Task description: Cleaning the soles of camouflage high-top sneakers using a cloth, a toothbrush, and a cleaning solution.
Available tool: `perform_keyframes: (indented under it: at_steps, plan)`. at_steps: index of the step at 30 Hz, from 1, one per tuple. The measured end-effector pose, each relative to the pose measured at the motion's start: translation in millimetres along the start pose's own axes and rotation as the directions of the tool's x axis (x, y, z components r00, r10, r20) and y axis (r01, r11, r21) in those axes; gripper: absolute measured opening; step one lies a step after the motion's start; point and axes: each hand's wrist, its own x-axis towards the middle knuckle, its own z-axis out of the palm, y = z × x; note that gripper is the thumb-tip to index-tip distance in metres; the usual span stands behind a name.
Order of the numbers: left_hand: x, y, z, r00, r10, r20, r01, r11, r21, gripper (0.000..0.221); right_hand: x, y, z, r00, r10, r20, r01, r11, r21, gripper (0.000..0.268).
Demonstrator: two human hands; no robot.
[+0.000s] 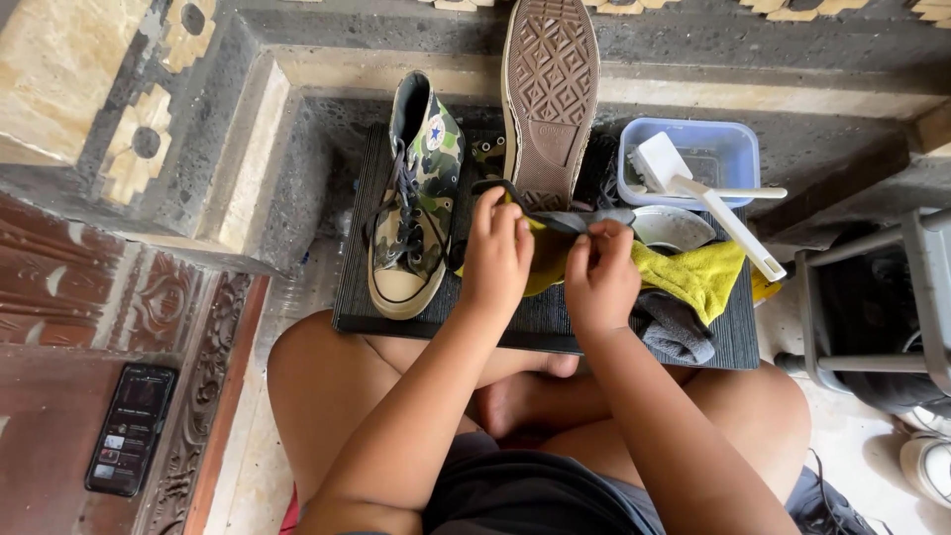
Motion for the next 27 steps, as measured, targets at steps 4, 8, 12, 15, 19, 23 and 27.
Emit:
perform_keyframes:
  at_steps: [4, 8, 12, 15, 19, 23, 27]
  plan:
    - [-4.4, 3.0, 8.1, 0.981, -0.064, 0.181, 0.04, 0.99, 0.135, 0.037, 6.4, 3.8, 21.0, 0.963, -0.26, 0.074, 0.254, 0.964, 0.082, 0.032]
    - [-10.6, -10.0, 16.4, 0.955, -0.1, 0.279, 0.046, 0.98, 0.195, 0.056, -0.1, -10.6, 30.4, 0.95, -0.275, 0.148, 0.308, 0.904, -0.298, 0.026]
    - [-7.9, -15.0, 21.6, 0.956, -0.079, 0.282, 0.012, 0.973, 0.229, 0.058, 1.5, 20.0, 40.9, 0.936, -0.325, 0.137, 0.346, 0.922, -0.176, 0.029]
    - [-12.9, -24.0, 33.3, 0.97, -0.011, 0.244, -0.069, 0.946, 0.316, 0.06, 2.6, 23.7, 37.5, 0.884, -0.454, 0.11, 0.463, 0.823, -0.328, 0.022]
    - [-27.2, -28.0, 42.1, 0.975, 0.035, 0.218, -0.114, 0.925, 0.363, 0.062, 2.0, 27.8, 36.8, 0.832, -0.54, 0.129, 0.543, 0.742, -0.394, 0.023]
    - [-31.3, -24.2, 38.4, 0.973, 0.034, 0.228, -0.121, 0.917, 0.381, 0.065, 1.2, 31.1, 38.8, 0.832, -0.54, 0.125, 0.543, 0.748, -0.382, 0.021]
    - [-33.7, -26.2, 42.0, 0.973, 0.008, 0.232, -0.105, 0.907, 0.408, 0.064, -0.3, 36.9, 39.9, 0.85, -0.512, 0.123, 0.521, 0.781, -0.344, 0.014]
